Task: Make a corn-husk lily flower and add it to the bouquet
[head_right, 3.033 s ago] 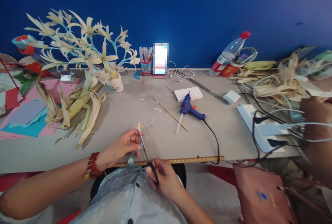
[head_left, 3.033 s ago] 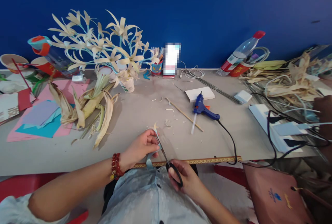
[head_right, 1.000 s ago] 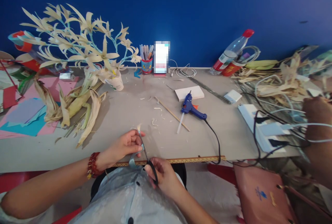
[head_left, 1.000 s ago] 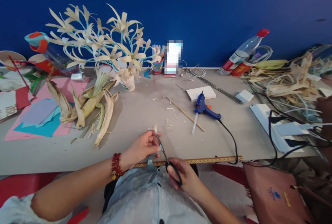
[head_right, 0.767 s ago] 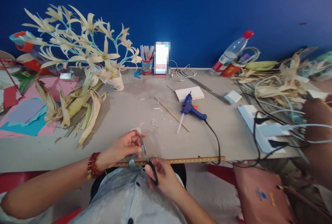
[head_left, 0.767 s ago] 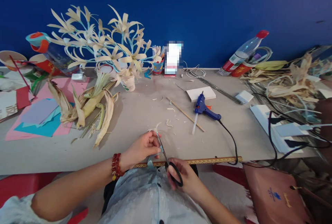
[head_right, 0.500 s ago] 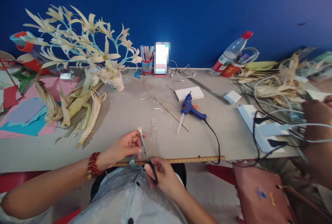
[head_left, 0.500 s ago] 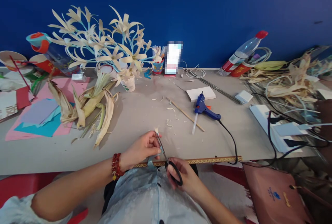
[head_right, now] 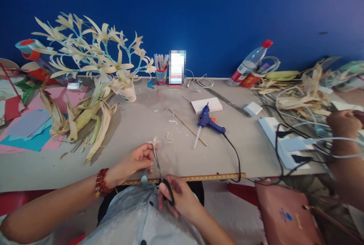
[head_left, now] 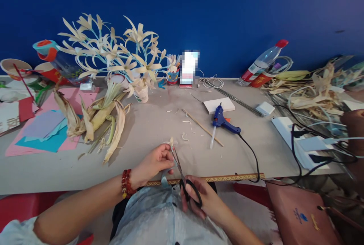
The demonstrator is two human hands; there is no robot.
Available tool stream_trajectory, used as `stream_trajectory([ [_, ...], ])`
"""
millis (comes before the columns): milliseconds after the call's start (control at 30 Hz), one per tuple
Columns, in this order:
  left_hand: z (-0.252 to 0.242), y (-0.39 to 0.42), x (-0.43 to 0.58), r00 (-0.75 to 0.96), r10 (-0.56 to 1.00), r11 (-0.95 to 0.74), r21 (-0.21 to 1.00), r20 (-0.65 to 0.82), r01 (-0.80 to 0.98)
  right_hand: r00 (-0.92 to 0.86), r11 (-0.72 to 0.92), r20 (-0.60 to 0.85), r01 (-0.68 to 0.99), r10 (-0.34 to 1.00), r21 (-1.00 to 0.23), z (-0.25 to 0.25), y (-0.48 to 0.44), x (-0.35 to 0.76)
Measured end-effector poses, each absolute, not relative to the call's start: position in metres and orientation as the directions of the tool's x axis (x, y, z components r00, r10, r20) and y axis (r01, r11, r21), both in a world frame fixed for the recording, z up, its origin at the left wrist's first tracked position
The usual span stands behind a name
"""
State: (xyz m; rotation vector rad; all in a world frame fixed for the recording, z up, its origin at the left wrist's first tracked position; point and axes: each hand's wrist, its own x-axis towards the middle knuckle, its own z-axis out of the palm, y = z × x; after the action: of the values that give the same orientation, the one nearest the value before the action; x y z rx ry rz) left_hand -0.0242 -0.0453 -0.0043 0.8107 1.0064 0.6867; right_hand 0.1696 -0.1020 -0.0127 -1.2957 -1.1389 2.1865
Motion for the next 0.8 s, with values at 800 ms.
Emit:
stream_trajectory([
  [800,0.022,-0.008,-0.072,-0.011,0.999,0.031,0.982,-0.030,0.185,-0.009,0.017,0.019,0.845,1.000,-0.535,-0.012,-0.072,0.218],
])
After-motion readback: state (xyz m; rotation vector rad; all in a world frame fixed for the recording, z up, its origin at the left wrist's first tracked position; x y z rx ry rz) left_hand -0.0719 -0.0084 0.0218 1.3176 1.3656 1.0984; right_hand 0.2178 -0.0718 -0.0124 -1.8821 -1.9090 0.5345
